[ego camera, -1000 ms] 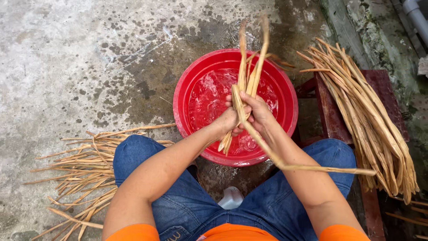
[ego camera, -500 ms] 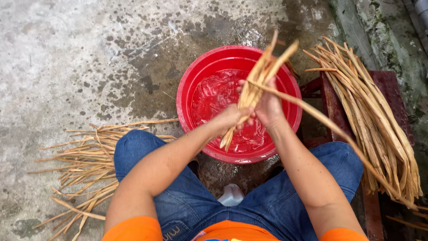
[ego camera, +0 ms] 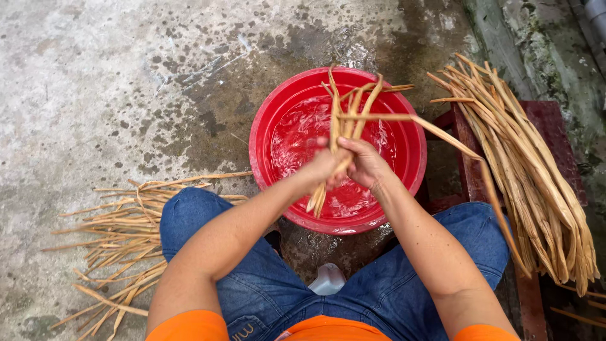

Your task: The person sits on a concrete floor and repeatedly picks up bundles of dried sticks, submerges them in a red basin of water, and agitates them by hand. The person then places the wet sticks onto a pile on the floor to the left.

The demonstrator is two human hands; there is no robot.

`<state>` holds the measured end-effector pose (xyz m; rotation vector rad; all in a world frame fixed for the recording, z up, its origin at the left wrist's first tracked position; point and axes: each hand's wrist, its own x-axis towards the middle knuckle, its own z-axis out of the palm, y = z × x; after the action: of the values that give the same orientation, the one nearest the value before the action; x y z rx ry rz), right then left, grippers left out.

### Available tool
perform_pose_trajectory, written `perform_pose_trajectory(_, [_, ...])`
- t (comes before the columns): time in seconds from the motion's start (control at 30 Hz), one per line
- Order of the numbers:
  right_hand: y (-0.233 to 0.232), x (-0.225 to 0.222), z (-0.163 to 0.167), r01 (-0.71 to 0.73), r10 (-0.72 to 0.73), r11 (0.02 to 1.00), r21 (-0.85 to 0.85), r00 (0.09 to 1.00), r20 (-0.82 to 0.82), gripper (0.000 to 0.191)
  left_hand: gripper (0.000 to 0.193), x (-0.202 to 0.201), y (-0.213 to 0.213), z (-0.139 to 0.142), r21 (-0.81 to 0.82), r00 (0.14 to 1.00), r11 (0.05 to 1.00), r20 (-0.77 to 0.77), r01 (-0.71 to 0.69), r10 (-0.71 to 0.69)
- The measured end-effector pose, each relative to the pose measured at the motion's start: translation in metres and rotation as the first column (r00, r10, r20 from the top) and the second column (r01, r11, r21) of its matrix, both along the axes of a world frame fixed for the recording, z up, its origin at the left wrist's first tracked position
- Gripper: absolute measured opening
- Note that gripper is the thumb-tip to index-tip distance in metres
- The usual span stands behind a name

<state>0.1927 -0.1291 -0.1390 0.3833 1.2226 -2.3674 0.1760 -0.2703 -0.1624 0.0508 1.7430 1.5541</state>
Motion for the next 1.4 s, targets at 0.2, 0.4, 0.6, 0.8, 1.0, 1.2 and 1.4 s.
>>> perform_pose_trajectory(0.2, [0.034,-0.018,-0.011,0.144,-0.145,0.989,-0.023,0.985,-0.088,0.032,0.061,0.055,0.018,-0.01,-0.221,0.912,0.95,-0.299,0.22,-0.28])
perform_pose_trajectory(0.4, [0.093,-0.045,-0.009,0.408,-0.415,0.908,-0.09,0.907,-0.072,0.026,0.057,0.102,0.013,0.034,-0.369,0.681,0.774,-0.373,0.514,-0.63])
perform_pose_trajectory(0.6, [0.065,-0.027,0.026,0.408,-0.433,0.899,-0.156,0.88,-0.196,0.078,0.039,0.051,-0.001,0.034,-0.208,0.882,0.905,-0.224,0.372,-0.414])
perform_pose_trajectory(0.8, [0.0,0.001,0.035,0.044,-0.048,0.999,-0.026,0.983,-0.18,0.045,0.038,0.017,0.005,0.006,-0.065,0.978,0.985,-0.127,0.16,-0.167])
perform_pose_trajectory(1.0, [0.033,-0.026,-0.002,0.211,-0.212,0.977,0.021,0.977,0.031,0.034,0.046,0.056,0.014,0.01,-0.386,0.791,0.873,-0.413,0.297,-0.452])
perform_pose_trajectory(1.2, [0.089,-0.045,-0.002,0.501,-0.496,0.865,-0.036,0.864,0.089,0.021,0.045,0.093,0.015,0.046,-0.573,0.5,0.711,-0.512,0.407,-0.698])
perform_pose_trajectory(1.4, [0.1,-0.033,0.035,0.632,-0.651,0.741,-0.228,0.759,-0.013,0.023,0.045,0.072,0.009,0.031,-0.741,0.344,0.517,-0.396,0.428,-0.851])
